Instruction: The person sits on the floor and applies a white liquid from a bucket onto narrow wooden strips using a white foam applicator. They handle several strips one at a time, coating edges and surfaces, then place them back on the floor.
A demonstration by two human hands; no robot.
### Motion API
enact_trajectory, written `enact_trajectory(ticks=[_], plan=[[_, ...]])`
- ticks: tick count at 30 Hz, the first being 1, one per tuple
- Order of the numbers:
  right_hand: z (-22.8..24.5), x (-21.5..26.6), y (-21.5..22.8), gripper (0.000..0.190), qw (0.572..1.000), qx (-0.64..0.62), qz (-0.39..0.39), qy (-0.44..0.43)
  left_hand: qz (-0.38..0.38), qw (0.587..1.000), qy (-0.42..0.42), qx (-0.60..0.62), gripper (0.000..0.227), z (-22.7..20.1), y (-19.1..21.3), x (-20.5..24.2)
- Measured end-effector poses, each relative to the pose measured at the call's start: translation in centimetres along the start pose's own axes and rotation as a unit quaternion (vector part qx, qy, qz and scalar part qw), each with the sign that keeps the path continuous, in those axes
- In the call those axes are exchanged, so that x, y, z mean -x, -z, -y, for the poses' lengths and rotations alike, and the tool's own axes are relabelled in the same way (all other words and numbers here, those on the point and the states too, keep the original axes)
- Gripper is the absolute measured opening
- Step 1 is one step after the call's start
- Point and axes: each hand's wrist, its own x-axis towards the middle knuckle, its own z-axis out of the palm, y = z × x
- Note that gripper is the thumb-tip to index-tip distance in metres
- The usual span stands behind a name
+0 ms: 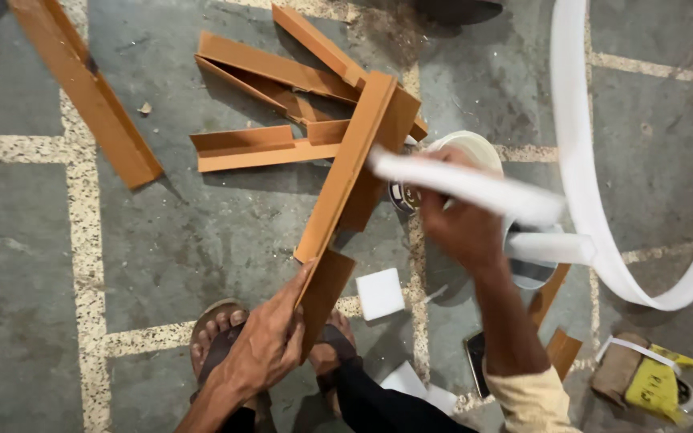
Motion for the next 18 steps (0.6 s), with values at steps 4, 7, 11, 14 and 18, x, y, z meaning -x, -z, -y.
enact_trajectory(ticks=[4, 7, 11, 14, 18], plan=[[1.2, 3.9, -2.2, 0.015, 0.996, -0.014, 0.083, -0.002, 0.006, 0.998, 0.06, -0.01, 0.073, 0.9, 0.3, -0.4], [0.4, 5.9, -1.8, 0.02, 0.992, -0.099, 0.071, -0.032, -0.006, 0.996, 0.039, 0.079, 0.063, 1.9, 0.2, -0.6], [-3.7, 6.3, 3.1, 0.021, 0.963, -0.235, -0.087, -0.1, 0.035, 0.972, 0.107, 0.207, 0.065, 4.2, 0.5, -1.3], [-8.5, 6.5, 7.1, 0.016, 0.961, -0.119, -0.16, -0.193, 0.059, 0.939, 0.187, 0.281, 0.06, 5.9, 1.1, -0.7], [-15.1, 6.7, 7.1, 0.021, 0.975, 0.041, -0.1, -0.193, 0.056, 0.899, 0.284, 0.329, 0.06, 7.4, 2.3, 0.8]])
